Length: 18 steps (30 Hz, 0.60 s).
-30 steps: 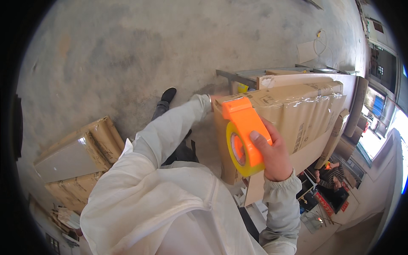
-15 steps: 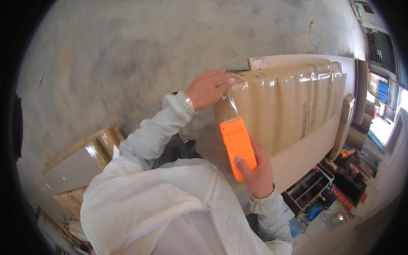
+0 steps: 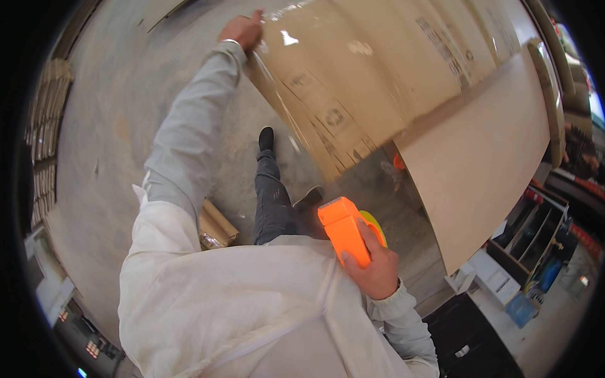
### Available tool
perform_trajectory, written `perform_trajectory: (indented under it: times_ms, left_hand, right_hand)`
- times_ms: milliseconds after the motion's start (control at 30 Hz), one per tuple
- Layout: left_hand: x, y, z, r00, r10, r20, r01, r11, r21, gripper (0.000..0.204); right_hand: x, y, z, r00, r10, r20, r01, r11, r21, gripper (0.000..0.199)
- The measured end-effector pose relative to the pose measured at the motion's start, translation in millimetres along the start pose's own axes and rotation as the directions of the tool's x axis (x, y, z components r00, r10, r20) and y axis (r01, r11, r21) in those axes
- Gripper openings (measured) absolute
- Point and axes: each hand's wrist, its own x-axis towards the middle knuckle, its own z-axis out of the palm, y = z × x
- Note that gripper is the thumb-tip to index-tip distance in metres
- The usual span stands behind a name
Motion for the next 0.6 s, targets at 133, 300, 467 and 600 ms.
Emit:
perform_trajectory:
  times_ms: [133,300,467,600]
  left_hand:
    - [42,-24,12,0.944,0.325,-0.055,-0.288,0.894,0.343,0.049]
    - [89,-69,34,0.894,0.412,-0.177,-0.308,0.851,0.425,0.043]
    - [99,-70,22,0.812,0.575,-0.102,-0.173,0.405,0.898,0.033]
    - [-65,-14,16,0.551,0.609,-0.57,-0.429,0.793,0.433,0.047]
  right_hand:
    - [-29,49,7,0.999,-0.031,-0.043,0.032,0.999,0.041,0.07]
    - [-24,88,2,0.996,-0.072,-0.048,0.072,0.997,0.009,0.069]
    - [-6,128,1,0.986,-0.16,-0.054,0.161,0.987,0.014,0.069]
    - [31,174,8,0.993,-0.116,0.012,0.116,0.993,-0.016,0.071]
